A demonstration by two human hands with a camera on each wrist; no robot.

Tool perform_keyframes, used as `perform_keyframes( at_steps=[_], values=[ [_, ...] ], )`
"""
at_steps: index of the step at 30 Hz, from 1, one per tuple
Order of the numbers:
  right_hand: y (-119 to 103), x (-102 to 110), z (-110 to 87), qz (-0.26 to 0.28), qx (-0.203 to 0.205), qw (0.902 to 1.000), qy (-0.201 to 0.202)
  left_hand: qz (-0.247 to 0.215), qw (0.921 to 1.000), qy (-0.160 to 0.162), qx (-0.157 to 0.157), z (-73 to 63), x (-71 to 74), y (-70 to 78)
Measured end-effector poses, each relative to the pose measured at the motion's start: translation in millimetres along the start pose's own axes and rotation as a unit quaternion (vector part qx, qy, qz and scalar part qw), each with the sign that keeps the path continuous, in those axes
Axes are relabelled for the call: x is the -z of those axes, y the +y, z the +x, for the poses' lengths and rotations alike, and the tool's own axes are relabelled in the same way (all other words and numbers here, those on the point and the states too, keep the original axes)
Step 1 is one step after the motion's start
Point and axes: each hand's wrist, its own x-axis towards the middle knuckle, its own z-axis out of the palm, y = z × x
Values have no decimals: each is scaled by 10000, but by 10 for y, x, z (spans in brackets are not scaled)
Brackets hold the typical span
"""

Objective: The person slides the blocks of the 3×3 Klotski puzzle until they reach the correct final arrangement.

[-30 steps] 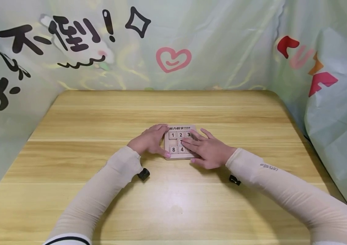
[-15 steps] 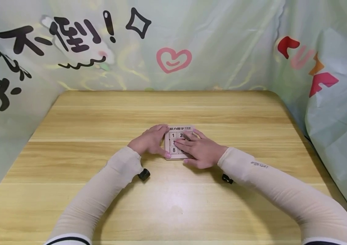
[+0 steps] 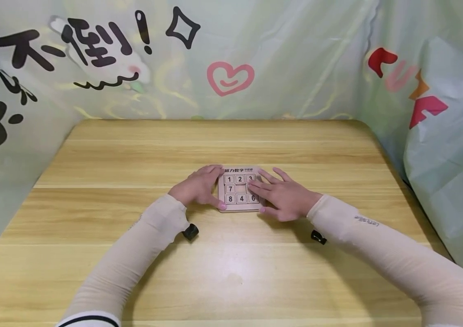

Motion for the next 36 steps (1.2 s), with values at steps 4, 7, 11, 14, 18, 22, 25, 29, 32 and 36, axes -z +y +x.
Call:
perform_keyframes(
  at_steps=[4, 7, 11, 14, 18, 22, 25, 29, 32, 36],
  values=[
    [10, -13, -22, -14, -3, 10000, -42, -5, 10000, 6, -30, -1, 2, -6],
    [-9, -26, 17, 21, 2, 9999, -119, -8, 10000, 10, -32, -2, 1, -6],
    [-54, -38, 114, -8, 108, 9998, -167, 11, 10000, 18, -24, 0, -2, -8],
    [-80, -33, 157, -67, 158, 9997, -169, 27, 10000, 16, -40, 2, -2, -8],
    [-86, -18, 140, -77, 169, 9997, -136, 20, 10000, 21, -46, -3, 3, -6],
    [-73, -2, 40, -69, 237, 9997, -64, -1, 10000, 34, -38, -8, 12, -9],
    [-76, 7, -46, -83, 302, 9995, -32, -15, 10000, 40, -44, -12, 19, -14],
    [-73, 2, -86, -98, 369, 9993, 27, -25, 10000, 46, -40, -21, 28, -20],
    [-40, -17, -54, -129, 297, 9995, 66, -50, 10000, 41, -54, -25, 25, -19],
    [5, -35, 14, -234, 12, 9997, 85, -80, 9999, 34, -79, -26, 15, -8]
  ],
)
